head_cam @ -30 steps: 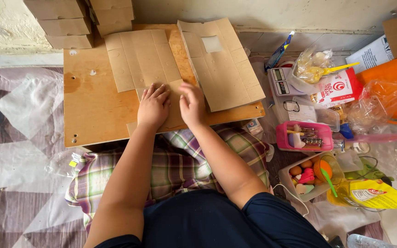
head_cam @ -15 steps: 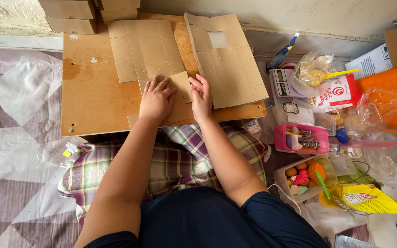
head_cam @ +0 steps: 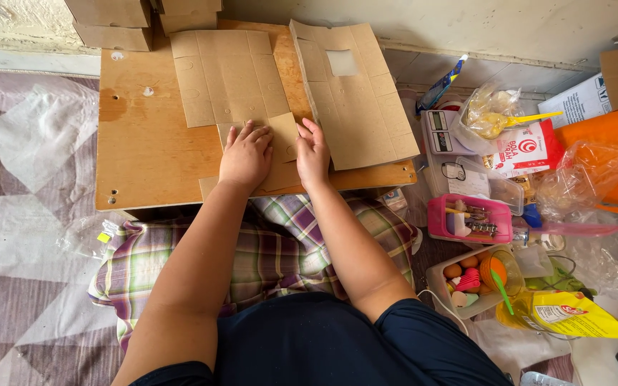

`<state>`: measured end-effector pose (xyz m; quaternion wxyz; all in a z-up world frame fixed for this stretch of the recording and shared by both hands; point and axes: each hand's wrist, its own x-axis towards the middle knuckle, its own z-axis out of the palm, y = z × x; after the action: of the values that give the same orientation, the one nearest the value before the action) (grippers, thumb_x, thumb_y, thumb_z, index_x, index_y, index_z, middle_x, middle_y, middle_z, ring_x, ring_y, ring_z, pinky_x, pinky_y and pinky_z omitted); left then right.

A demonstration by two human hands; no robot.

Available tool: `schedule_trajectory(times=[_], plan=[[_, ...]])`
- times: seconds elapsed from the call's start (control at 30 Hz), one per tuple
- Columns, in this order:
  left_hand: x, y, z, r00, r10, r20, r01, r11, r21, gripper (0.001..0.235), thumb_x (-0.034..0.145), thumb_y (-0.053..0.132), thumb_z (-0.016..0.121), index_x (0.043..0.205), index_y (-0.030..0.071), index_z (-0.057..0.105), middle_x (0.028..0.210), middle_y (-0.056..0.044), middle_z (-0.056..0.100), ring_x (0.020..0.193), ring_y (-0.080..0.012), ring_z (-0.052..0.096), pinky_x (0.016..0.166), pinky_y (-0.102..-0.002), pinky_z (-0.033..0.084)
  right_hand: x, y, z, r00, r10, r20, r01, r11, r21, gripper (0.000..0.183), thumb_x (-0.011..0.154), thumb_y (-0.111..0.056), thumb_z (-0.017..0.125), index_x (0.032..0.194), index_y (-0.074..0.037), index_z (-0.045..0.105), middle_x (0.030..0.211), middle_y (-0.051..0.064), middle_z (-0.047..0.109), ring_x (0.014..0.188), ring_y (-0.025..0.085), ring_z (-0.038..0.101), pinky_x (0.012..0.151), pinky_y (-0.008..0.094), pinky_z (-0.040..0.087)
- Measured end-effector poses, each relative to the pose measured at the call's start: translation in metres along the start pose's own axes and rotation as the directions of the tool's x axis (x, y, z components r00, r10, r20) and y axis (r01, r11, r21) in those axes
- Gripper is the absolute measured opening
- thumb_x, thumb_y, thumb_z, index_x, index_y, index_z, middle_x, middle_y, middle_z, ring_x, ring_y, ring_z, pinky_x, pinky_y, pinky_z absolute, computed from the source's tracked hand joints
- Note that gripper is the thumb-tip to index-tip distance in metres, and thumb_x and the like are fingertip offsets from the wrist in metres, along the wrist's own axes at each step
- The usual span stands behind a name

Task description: Folding and assembling cardboard boxes from pre-cut flat sheets while sitting on the floor.

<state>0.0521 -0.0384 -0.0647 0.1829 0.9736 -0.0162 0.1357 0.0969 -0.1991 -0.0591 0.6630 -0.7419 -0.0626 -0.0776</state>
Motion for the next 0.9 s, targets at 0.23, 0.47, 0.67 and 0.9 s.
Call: schedule_trajectory(times=[0.23,0.47,0.67,0.9], plan=[[0.000,0.002,-0.001,1.000,0.011,-0.005,-0.010,1.000,0.024,0.037,0.101,0.033,0.056,0.133,0.024,0.070,0.143,0.005,0.063,0.149,-0.0248,0.040,0.121,-0.056,0.030,-0.004,-0.006,-0.003,0.992,-0.099,0.077,0.099,0.995,-0.001,0.051,0.094,-0.003,0.057,0.144,-0.012,0.056,0.133,0.020,0.068,0.126,0.030,0.063,0.105,0.043,0.051],[0.001,-0.001,0.007,0.999,0.027,-0.041,-0.026,0.999,0.032,0.037,0.099,0.033,0.057,0.132,0.024,0.072,0.142,0.005,0.063,0.148,-0.0258,0.041,0.120,-0.057,0.032,-0.005,-0.021,-0.003,0.953,-0.201,0.225,0.185,0.979,0.091,0.044,0.101,-0.008,0.048,0.144,-0.015,0.058,0.132,0.021,0.068,0.129,0.033,0.059,0.107,0.048,0.049],[0.002,-0.005,0.010,0.997,0.034,-0.074,-0.035,0.999,-0.007,0.035,0.097,0.032,0.060,0.128,0.024,0.073,0.140,0.005,0.064,0.147,-0.0263,0.043,0.119,-0.057,0.033,-0.007,-0.013,0.001,0.933,-0.236,0.272,0.266,0.961,-0.076,0.043,0.100,-0.004,0.048,0.138,-0.016,0.063,0.130,0.017,0.069,0.123,0.034,0.064,0.104,0.050,0.050],[-0.003,-0.018,0.000,0.916,-0.160,-0.367,-0.029,0.888,-0.459,0.021,0.090,0.008,0.062,0.106,0.011,0.076,0.110,-0.006,0.069,0.108,-0.0330,0.069,0.090,-0.045,0.059,-0.011,-0.016,0.007,0.876,-0.339,0.344,0.415,0.892,-0.177,0.045,0.096,-0.002,0.050,0.136,-0.015,0.066,0.117,0.014,0.076,0.114,0.030,0.070,0.099,0.044,0.055]])
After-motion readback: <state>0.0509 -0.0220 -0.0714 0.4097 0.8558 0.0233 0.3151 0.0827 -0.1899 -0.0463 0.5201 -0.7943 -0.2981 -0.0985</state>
